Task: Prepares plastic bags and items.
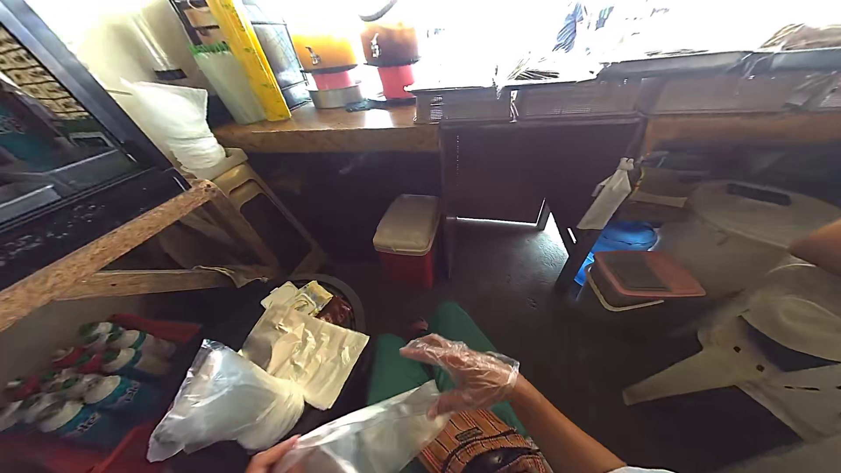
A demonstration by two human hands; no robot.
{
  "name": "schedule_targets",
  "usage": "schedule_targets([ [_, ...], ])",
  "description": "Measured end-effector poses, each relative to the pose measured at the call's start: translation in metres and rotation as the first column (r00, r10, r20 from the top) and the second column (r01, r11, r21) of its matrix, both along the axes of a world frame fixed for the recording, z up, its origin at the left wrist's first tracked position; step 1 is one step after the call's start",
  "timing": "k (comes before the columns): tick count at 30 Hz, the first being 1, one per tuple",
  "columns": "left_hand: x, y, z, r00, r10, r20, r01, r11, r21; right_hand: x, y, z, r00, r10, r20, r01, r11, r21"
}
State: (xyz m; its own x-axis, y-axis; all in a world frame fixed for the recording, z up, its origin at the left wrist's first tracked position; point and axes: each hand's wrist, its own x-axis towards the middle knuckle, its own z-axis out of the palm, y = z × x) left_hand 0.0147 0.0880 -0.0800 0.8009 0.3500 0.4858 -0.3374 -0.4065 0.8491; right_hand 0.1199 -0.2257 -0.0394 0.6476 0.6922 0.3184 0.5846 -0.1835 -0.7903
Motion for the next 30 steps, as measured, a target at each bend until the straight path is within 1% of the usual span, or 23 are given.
schedule_targets([
  [1,0.001,-0.008,0.005,0.997,-0.035,-0.063,0.046,0.98,0.192,-0.007,0.014,0.005,0.998,0.068,-0.009,-0.067,0.993,0.094],
  [2,0.002,-0.018,0.011,0.988,-0.072,-0.134,0.115,0.928,0.355,-0.015,0.029,0.007,0.993,0.116,-0.003,-0.115,0.985,0.13],
  [3,0.004,-0.029,0.014,0.978,-0.107,-0.178,0.179,0.867,0.465,-0.022,0.042,0.006,0.99,0.144,0.011,-0.144,0.984,0.102],
  [4,0.005,-0.04,0.016,0.97,-0.139,-0.197,0.224,0.821,0.526,-0.029,0.053,0.004,0.987,0.157,0.018,-0.157,0.987,0.032],
  [5,0.006,-0.049,0.018,0.966,-0.163,-0.2,0.248,0.799,0.547,-0.033,0.063,0.001,0.987,0.16,0.02,-0.16,0.986,-0.04],
  [6,0.007,-0.054,0.019,0.966,-0.174,-0.193,0.253,0.798,0.547,-0.036,0.07,-0.003,0.988,0.154,0.01,-0.152,0.984,-0.089],
  [8,0.007,-0.054,0.025,0.961,-0.178,-0.21,0.263,0.821,0.508,-0.035,0.074,-0.007,0.988,0.137,-0.073,-0.146,0.981,-0.131],
  [10,0.003,-0.041,0.031,0.945,-0.19,-0.268,0.291,0.861,0.418,-0.032,0.066,-0.008,0.983,0.132,-0.129,-0.141,0.988,-0.067],
  [12,-0.005,-0.024,0.031,0.923,-0.233,-0.305,0.316,0.912,0.261,-0.027,0.057,-0.016,0.988,0.126,-0.084,-0.119,0.99,0.081],
  [14,-0.011,-0.016,0.028,0.919,-0.319,-0.232,0.335,0.942,0.032,-0.022,0.053,-0.027,0.989,0.141,-0.055,-0.124,0.963,0.24],
  [15,-0.012,-0.016,0.028,0.914,-0.364,-0.18,0.355,0.931,-0.078,-0.022,0.054,-0.03,0.987,0.143,-0.069,-0.116,0.946,0.304],
  [16,-0.012,-0.018,0.028,0.903,-0.402,-0.153,0.38,0.913,-0.15,-0.024,0.056,-0.031,0.985,0.141,-0.097,-0.098,0.929,0.357],
  [17,-0.012,-0.022,0.028,0.894,-0.424,-0.147,0.396,0.899,-0.186,-0.027,0.059,-0.031,0.985,0.128,-0.12,-0.068,0.911,0.407],
  [19,-0.01,-0.03,0.023,0.903,-0.408,-0.136,0.374,0.901,-0.221,-0.032,0.067,-0.036,0.99,0.077,-0.118,-0.011,0.878,0.479],
  [21,-0.004,-0.034,0.016,0.94,-0.332,-0.078,0.301,0.916,-0.266,-0.033,0.071,-0.041,0.997,0.021,-0.074,0.02,0.861,0.508],
  [24,0.007,-0.039,0.013,0.987,-0.154,0.035,0.155,0.908,-0.39,-0.034,0.071,-0.044,1.0,-0.026,-0.015,0.03,0.895,0.444],
  [26,0.011,-0.049,0.018,0.996,-0.051,0.073,0.077,0.902,-0.425,-0.035,0.074,-0.047,0.998,-0.058,0.005,0.051,0.919,0.391],
  [27,0.013,-0.054,0.021,0.995,-0.034,0.091,0.068,0.915,-0.399,-0.036,0.076,-0.045,0.996,-0.086,0.01,0.076,0.923,0.378],
  [28,0.014,-0.057,0.023,0.992,-0.048,0.115,0.084,0.938,-0.336,-0.036,0.079,-0.041,0.991,-0.133,0.034,0.11,0.918,0.382],
  [30,0.018,-0.061,0.025,0.979,-0.145,0.141,0.166,0.974,-0.155,-0.037,0.082,-0.025,0.968,-0.229,0.1,0.166,0.889,0.426],
])
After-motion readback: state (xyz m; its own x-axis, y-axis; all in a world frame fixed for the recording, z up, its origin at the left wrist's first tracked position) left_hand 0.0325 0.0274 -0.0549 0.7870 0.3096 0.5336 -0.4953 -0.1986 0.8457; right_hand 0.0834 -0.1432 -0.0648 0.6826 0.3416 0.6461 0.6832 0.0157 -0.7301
